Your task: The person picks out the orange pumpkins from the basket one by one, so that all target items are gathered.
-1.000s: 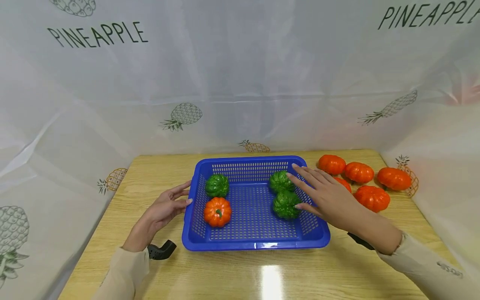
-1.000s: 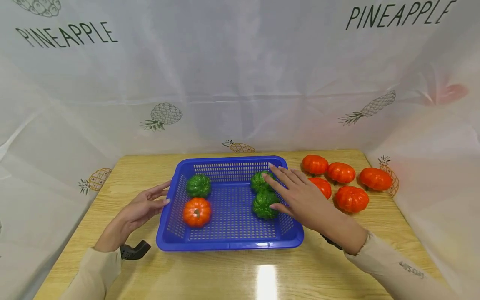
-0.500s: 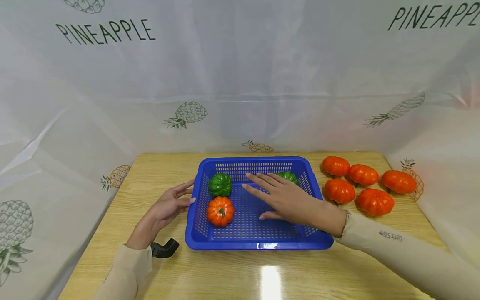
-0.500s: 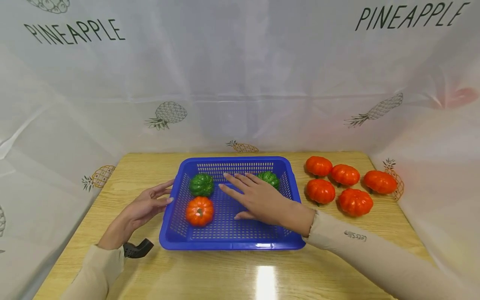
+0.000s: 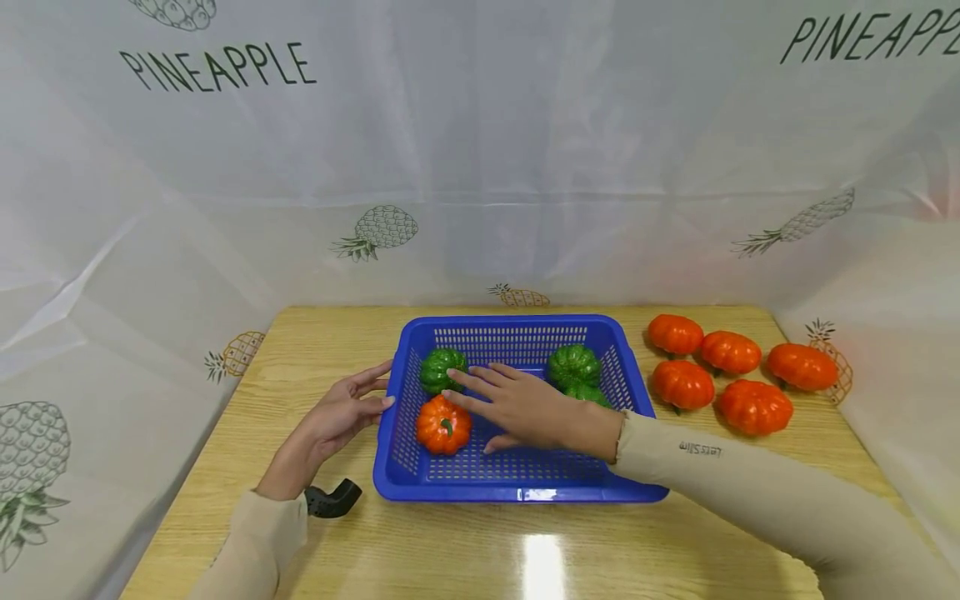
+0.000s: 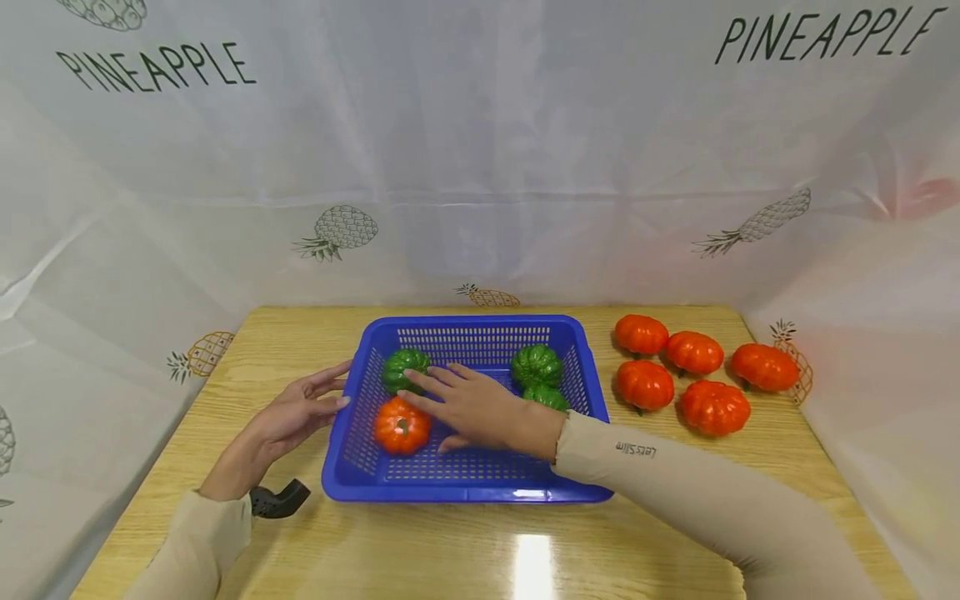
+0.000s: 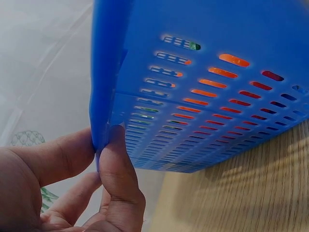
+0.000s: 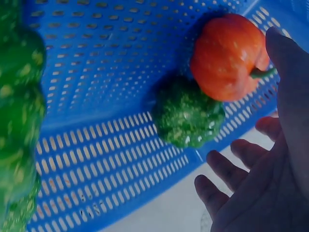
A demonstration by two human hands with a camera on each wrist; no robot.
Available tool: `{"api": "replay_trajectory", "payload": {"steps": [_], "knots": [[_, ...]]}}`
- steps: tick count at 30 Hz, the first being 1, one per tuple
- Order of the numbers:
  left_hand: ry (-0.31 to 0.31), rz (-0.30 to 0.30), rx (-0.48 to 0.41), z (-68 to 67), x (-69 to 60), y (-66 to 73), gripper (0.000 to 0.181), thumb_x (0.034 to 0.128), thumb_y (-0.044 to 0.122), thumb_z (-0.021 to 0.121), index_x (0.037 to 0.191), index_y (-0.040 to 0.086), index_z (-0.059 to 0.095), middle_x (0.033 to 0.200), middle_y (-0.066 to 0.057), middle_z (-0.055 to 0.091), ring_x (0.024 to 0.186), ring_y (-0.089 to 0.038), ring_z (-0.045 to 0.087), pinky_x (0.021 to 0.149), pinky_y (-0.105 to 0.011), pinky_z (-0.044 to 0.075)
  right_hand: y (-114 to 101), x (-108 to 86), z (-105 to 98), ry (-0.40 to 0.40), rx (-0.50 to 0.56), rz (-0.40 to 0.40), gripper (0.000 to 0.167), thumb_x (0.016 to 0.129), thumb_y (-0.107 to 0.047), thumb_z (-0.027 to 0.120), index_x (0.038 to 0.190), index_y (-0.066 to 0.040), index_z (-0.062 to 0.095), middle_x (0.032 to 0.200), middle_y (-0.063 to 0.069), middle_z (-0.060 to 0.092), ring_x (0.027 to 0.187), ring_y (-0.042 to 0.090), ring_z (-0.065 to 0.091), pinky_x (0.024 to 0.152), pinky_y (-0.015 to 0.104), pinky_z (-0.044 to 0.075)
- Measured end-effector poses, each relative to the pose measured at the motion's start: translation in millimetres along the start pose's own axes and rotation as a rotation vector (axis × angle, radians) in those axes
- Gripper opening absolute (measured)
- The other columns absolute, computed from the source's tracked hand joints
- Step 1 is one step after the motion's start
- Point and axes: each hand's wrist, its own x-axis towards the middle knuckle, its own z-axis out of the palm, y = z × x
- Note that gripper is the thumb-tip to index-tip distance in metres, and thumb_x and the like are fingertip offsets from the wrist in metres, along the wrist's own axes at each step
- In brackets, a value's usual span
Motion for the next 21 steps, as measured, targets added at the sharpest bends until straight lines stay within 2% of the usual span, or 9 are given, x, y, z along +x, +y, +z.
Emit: {"api": "replay_trajectory", "payload": {"steps": [21], "knots": [[-0.001,0.004,0.007,0.3,0.0,0.2,0.071,0.1055,-0.003,0.056,0.168,0.002,0.023,0.147,-0.028,0.045,0.094,-0.01,0.072,0.085,-0.026,0.062,-3.9,25.9,19.5,-0.081,-0.056,-0.05,0.092,0.099,-0.066,0.06,0.17,-0.017,0.028,0.175,0.007,0.024,0.158,0.031,0.03,0.128,0.046,0.03]]}}
